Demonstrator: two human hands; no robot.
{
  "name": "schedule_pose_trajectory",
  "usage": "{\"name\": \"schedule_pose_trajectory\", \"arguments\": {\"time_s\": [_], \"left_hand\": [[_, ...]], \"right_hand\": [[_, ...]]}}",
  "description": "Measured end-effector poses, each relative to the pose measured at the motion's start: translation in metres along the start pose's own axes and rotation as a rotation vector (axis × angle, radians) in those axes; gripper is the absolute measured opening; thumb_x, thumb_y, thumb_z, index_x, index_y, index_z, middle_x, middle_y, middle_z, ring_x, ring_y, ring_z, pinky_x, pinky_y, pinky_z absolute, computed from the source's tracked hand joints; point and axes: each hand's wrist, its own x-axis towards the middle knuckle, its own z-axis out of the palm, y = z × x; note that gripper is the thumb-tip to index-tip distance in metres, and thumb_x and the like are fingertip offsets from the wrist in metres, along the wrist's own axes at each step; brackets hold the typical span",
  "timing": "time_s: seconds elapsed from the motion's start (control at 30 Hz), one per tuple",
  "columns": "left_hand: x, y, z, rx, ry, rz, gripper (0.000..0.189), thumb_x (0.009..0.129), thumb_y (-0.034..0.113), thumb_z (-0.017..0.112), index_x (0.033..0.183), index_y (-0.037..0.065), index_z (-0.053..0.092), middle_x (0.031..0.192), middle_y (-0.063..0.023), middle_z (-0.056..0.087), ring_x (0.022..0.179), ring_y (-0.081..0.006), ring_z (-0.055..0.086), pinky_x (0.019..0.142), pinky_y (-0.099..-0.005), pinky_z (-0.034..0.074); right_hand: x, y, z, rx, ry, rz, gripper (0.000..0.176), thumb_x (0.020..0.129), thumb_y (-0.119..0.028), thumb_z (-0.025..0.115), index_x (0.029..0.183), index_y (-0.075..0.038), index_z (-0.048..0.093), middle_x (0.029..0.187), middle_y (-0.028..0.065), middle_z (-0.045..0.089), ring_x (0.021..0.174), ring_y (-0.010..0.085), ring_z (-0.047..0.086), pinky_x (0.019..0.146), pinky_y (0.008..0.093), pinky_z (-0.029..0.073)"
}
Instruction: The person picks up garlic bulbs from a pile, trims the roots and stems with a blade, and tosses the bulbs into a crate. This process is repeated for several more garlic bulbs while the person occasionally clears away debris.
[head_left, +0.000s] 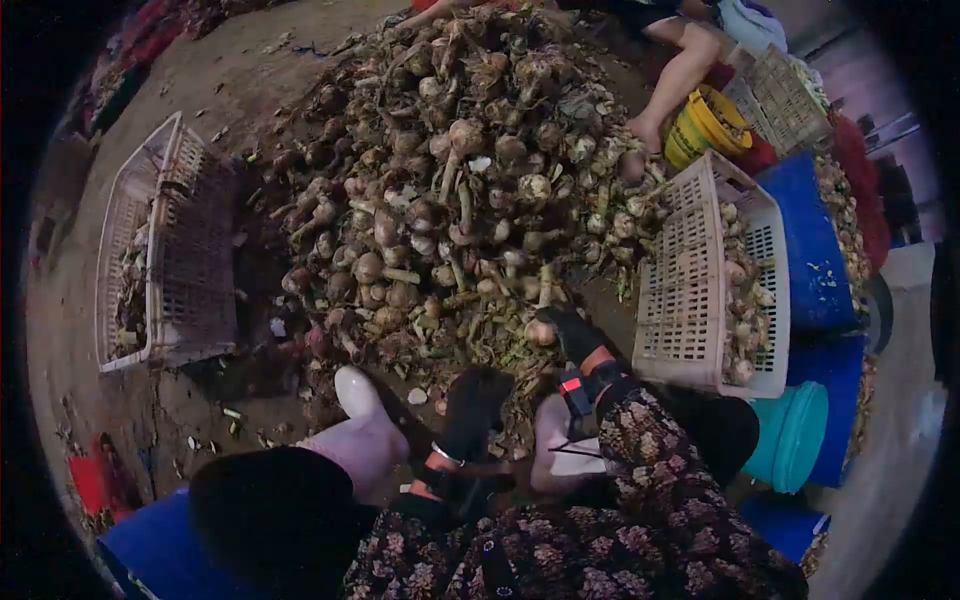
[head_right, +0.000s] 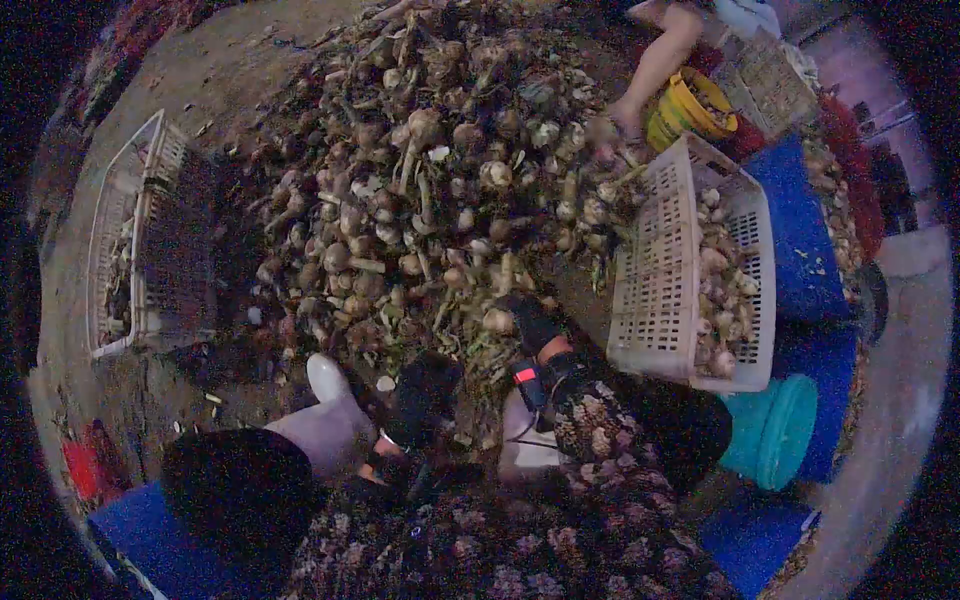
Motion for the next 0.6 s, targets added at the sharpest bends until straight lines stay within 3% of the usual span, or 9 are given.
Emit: {"name": "schedule_pose_trajectory", "arguments": {"time_s": [0.13, 0.17, 0.23, 0.27, 0.3, 0.37, 0.5, 0.6], "left_hand": [[-0.004, 0.009, 0.000, 0.035, -0.059, -0.144, 0.030, 0.079, 0.031, 0.061, 0.087, 0.003, 0.056, 0.067, -0.0150, 0.057, 0.058, -0.0278, 0.058, 0.052, -0.0409, 0.044], [-0.006, 0.002, 0.002, 0.170, -0.005, -0.007, 0.030, 0.079, 0.032, 0.061, 0.087, 0.003, 0.056, 0.068, -0.0167, 0.058, 0.062, -0.0311, 0.058, 0.055, -0.0425, 0.044], [-0.011, 0.007, 0.004, 0.444, 0.099, 0.262, 0.031, 0.080, 0.033, 0.059, 0.089, 0.003, 0.055, 0.072, -0.0203, 0.059, 0.068, -0.0378, 0.058, 0.060, -0.0458, 0.044], [-0.016, 0.021, 0.001, 0.367, 0.016, 0.086, 0.031, 0.081, 0.033, 0.057, 0.091, 0.004, 0.055, 0.074, -0.0212, 0.059, 0.074, -0.0400, 0.058, 0.063, -0.0460, 0.044], [-0.019, 0.033, -0.001, 0.398, -0.018, 0.057, 0.031, 0.081, 0.033, 0.057, 0.091, 0.004, 0.055, 0.075, -0.0212, 0.060, 0.074, -0.0398, 0.058, 0.063, -0.0458, 0.044], [-0.024, 0.043, -0.005, 0.461, -0.092, 0.002, 0.032, 0.081, 0.034, 0.057, 0.091, 0.003, 0.055, 0.076, -0.0212, 0.060, 0.076, -0.0396, 0.058, 0.065, -0.0454, 0.045], [-0.031, 0.031, -0.003, 0.416, -0.062, 0.176, 0.032, 0.081, 0.033, 0.057, 0.091, 0.003, 0.056, 0.078, -0.0216, 0.060, 0.076, -0.0396, 0.058, 0.065, -0.0452, 0.045], [-0.033, 0.037, -0.005, 0.446, -0.099, 0.164, 0.030, 0.082, 0.030, 0.057, 0.092, 0.001, 0.057, 0.081, -0.0214, 0.060, 0.078, -0.0387, 0.058, 0.067, -0.0443, 0.045]], "right_hand": [[-0.037, -0.017, 0.004, -0.501, -0.009, -0.438, 0.042, 0.078, -0.019, 0.062, 0.115, -0.003, 0.054, 0.112, 0.0187, 0.056, 0.104, 0.0272, 0.052, 0.092, 0.0357, 0.037], [-0.047, -0.015, 0.006, -0.626, 0.049, -0.669, 0.043, 0.078, -0.019, 0.062, 0.117, -0.002, 0.053, 0.112, 0.0191, 0.056, 0.104, 0.0279, 0.053, 0.091, 0.0362, 0.038], [-0.067, -0.031, 0.006, -0.689, -0.049, -0.596, 0.049, 0.077, -0.024, 0.062, 0.118, 0.000, 0.050, 0.107, 0.0206, 0.058, 0.098, 0.0312, 0.056, 0.085, 0.0385, 0.043], [-0.080, -0.042, 0.009, -0.699, -0.055, -0.569, 0.049, 0.076, -0.026, 0.062, 0.117, -0.001, 0.051, 0.105, 0.0202, 0.058, 0.096, 0.0336, 0.056, 0.083, 0.0408, 0.043], [-0.094, -0.054, 0.012, -0.709, -0.061, -0.539, 0.050, 0.076, -0.028, 0.063, 0.116, -0.001, 0.052, 0.104, 0.0199, 0.059, 0.093, 0.0361, 0.056, 0.082, 0.0431, 0.044], [-0.116, -0.067, 0.016, -0.721, -0.075, -0.564, 0.054, 0.072, -0.032, 0.065, 0.114, -0.001, 0.053, 0.098, 0.0213, 0.060, 0.090, 0.0348, 0.058, 0.079, 0.0397, 0.045], [-0.141, -0.101, 0.023, -0.739, -0.197, -0.497, 0.054, 0.069, -0.037, 0.067, 0.111, -0.005, 0.057, 0.086, 0.0204, 0.062, 0.080, 0.0376, 0.059, 0.071, 0.0408, 0.047], [-0.141, -0.089, 0.020, -0.893, -0.099, -0.516, 0.050, 0.069, -0.038, 0.066, 0.108, -0.008, 0.058, 0.081, 0.0198, 0.062, 0.075, 0.0391, 0.057, 0.067, 0.0423, 0.046]]}}
